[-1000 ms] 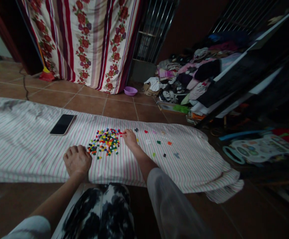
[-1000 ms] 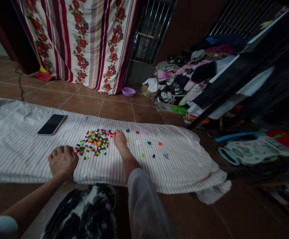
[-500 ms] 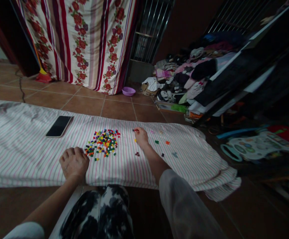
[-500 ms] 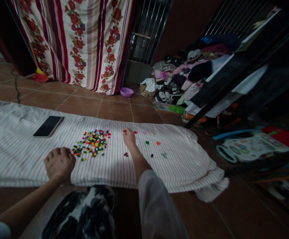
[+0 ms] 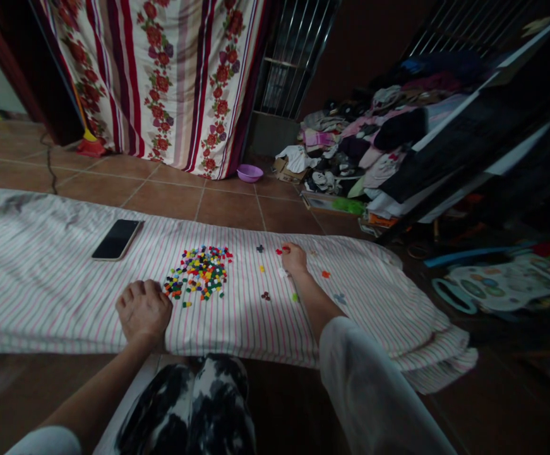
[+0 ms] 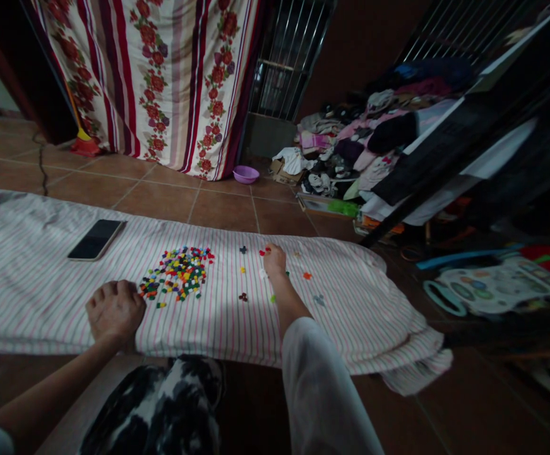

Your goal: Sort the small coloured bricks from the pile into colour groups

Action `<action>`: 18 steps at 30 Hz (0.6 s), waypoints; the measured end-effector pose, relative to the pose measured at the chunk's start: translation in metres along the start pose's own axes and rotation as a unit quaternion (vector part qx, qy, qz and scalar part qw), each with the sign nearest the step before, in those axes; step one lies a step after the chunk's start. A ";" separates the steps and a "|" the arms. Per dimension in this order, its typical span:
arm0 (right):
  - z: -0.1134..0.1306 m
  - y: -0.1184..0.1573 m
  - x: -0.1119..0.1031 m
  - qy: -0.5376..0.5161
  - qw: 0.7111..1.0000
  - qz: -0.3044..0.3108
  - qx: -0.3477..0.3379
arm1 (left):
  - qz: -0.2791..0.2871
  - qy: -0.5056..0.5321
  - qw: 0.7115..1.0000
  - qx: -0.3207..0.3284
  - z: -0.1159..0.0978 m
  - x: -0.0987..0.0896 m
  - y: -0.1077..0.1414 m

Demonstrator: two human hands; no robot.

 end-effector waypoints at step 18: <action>0.017 0.004 0.011 0.058 0.996 0.070 -0.020 | 0.004 0.006 1.000 0.001 0.000 -0.002 0.000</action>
Point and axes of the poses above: each hand's wrist, its own y-axis away from the middle knuckle, its own x-axis out of the palm, z = x × y, the point moved 7 cm from there along -y, towards the middle knuckle, and after that the axes turned 12 degrees about -x, right-handed, at the moved point
